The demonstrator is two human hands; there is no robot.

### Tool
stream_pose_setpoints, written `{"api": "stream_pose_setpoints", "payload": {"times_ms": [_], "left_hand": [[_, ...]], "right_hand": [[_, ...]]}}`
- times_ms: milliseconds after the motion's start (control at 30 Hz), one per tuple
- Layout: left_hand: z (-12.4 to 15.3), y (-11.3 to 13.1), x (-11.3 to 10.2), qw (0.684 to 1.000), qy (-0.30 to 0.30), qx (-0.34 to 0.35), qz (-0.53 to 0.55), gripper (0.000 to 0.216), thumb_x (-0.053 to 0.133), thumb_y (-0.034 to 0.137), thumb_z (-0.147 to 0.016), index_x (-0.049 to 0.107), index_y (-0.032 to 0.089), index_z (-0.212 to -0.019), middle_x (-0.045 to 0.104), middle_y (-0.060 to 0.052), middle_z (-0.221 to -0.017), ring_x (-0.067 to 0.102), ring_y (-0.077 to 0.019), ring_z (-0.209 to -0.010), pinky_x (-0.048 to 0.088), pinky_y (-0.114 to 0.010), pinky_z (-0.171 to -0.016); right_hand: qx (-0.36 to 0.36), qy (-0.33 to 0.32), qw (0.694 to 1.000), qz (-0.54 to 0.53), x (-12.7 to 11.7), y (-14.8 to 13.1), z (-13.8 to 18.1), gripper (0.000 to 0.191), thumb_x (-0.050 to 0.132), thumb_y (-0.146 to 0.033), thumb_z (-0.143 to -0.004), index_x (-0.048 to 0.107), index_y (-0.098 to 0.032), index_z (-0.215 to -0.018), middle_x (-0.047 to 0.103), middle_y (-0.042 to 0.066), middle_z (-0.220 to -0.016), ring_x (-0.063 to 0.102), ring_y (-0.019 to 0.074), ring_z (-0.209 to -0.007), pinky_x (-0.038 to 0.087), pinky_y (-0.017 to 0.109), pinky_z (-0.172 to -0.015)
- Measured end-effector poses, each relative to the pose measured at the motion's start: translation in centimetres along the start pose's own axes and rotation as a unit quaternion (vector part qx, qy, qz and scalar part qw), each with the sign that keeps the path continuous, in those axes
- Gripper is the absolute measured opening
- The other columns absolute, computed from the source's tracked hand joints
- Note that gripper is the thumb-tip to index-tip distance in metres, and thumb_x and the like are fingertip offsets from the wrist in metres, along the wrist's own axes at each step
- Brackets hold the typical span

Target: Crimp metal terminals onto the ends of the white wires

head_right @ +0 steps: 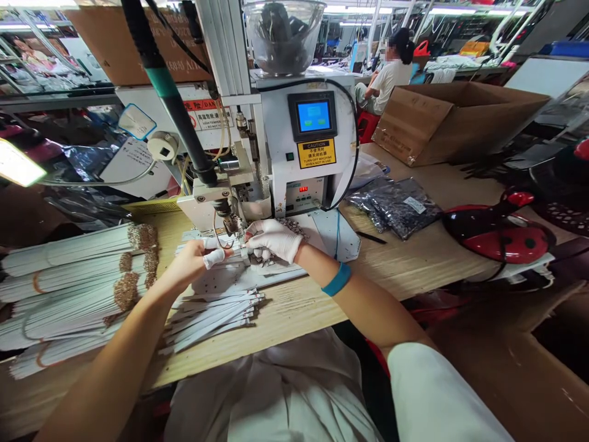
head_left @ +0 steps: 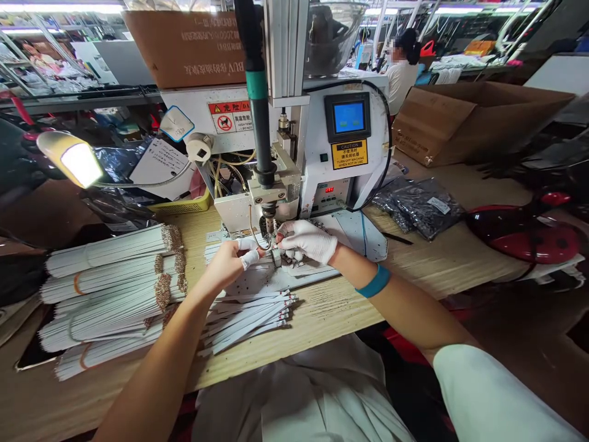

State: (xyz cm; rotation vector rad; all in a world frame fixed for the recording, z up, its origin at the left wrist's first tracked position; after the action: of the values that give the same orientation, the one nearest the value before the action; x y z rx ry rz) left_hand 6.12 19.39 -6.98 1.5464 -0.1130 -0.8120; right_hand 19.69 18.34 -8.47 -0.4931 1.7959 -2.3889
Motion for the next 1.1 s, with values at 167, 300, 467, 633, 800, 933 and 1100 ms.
{"api": "stream_pose_setpoints", "payload": {"times_ms": [167,300,467,633,800,933,1100], "left_hand": [[-0.02,-0.15,0.17,1.0,-0.01,-0.003,0.025,0.024,0.061,0.037,-0.068,0.063,0.013,-0.07,0.053,0.002,-0.058,0.046,-0.0112,-0.059,0.036,-0.021,-0.057],[0.0,-0.3,0.02,0.999,-0.007,-0.008,0.038,0.023,0.063,0.035,-0.067,0.064,0.013,-0.072,0.056,0.002,-0.062,0.047,-0.0112,-0.061,0.036,-0.021,-0.059],[-0.11,-0.42,0.05,1.0,-0.008,-0.001,0.03,0.025,0.062,0.036,-0.067,0.066,0.013,-0.075,0.057,0.001,-0.063,0.048,-0.0125,-0.061,0.037,-0.022,-0.058],[-0.27,-0.6,0.1,0.999,-0.01,0.008,0.048,0.02,0.063,0.033,-0.067,0.062,0.014,-0.069,0.056,0.002,-0.062,0.045,-0.0106,-0.059,0.036,-0.021,-0.059],[-0.27,-0.62,-0.14,0.999,-0.003,0.002,0.041,0.021,0.062,0.033,-0.067,0.057,0.014,-0.062,0.052,0.003,-0.059,0.044,-0.0104,-0.059,0.034,-0.02,-0.057],[-0.26,-0.32,0.23,0.999,-0.014,0.001,0.04,0.02,0.061,0.034,-0.067,0.06,0.014,-0.068,0.055,0.001,-0.062,0.047,-0.0124,-0.063,0.037,-0.022,-0.06],[-0.32,-0.12,0.22,1.0,0.002,-0.012,0.003,0.024,0.059,0.038,-0.066,0.059,0.014,-0.063,0.052,0.001,-0.056,0.049,-0.014,-0.062,0.038,-0.023,-0.057]], "right_hand": [[0.019,-0.028,0.999,0.0,0.18,0.02,-0.06,0.023,0.067,-0.014,-0.061,0.049,-0.015,-0.077,0.05,-0.005,-0.056,0.043,0.0031,-0.038,0.024,0.012,-0.029],[0.036,-0.043,0.998,0.005,0.34,-0.19,0.05,0.025,0.067,-0.014,-0.061,0.047,-0.015,-0.075,0.048,-0.006,-0.056,0.04,0.0023,-0.038,0.02,0.013,-0.03],[0.048,-0.039,0.998,0.003,0.29,-0.36,0.02,0.026,0.067,-0.013,-0.061,0.046,-0.016,-0.075,0.047,-0.006,-0.056,0.039,0.0023,-0.038,0.018,0.013,-0.03],[0.046,-0.052,0.998,0.005,0.41,-0.24,-0.14,0.024,0.067,-0.013,-0.061,0.047,-0.015,-0.075,0.045,-0.006,-0.055,0.039,0.0024,-0.038,0.018,0.013,-0.03],[0.055,-0.063,0.996,-0.006,0.52,-0.11,-0.16,0.025,0.066,-0.013,-0.06,0.046,-0.015,-0.074,0.046,-0.006,-0.055,0.037,0.0019,-0.037,0.018,0.013,-0.03],[0.047,-0.049,0.998,-0.007,0.49,-0.18,-0.22,0.024,0.066,-0.012,-0.059,0.047,-0.015,-0.074,0.047,-0.006,-0.055,0.037,0.0019,-0.036,0.017,0.013,-0.029],[0.043,-0.035,0.998,-0.006,0.56,-0.05,-0.18,0.022,0.065,-0.013,-0.059,0.048,-0.015,-0.074,0.046,-0.007,-0.054,0.038,0.0019,-0.036,0.017,0.013,-0.03]]}}
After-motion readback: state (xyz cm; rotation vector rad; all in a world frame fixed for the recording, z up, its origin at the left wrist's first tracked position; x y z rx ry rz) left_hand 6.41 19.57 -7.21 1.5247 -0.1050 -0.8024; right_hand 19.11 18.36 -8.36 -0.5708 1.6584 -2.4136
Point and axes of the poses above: each hand's wrist, its own z-axis away from the middle knuckle, its own x-axis out of the palm, y = z × x, the point moved 8 cm from there along -z, towards the middle knuckle
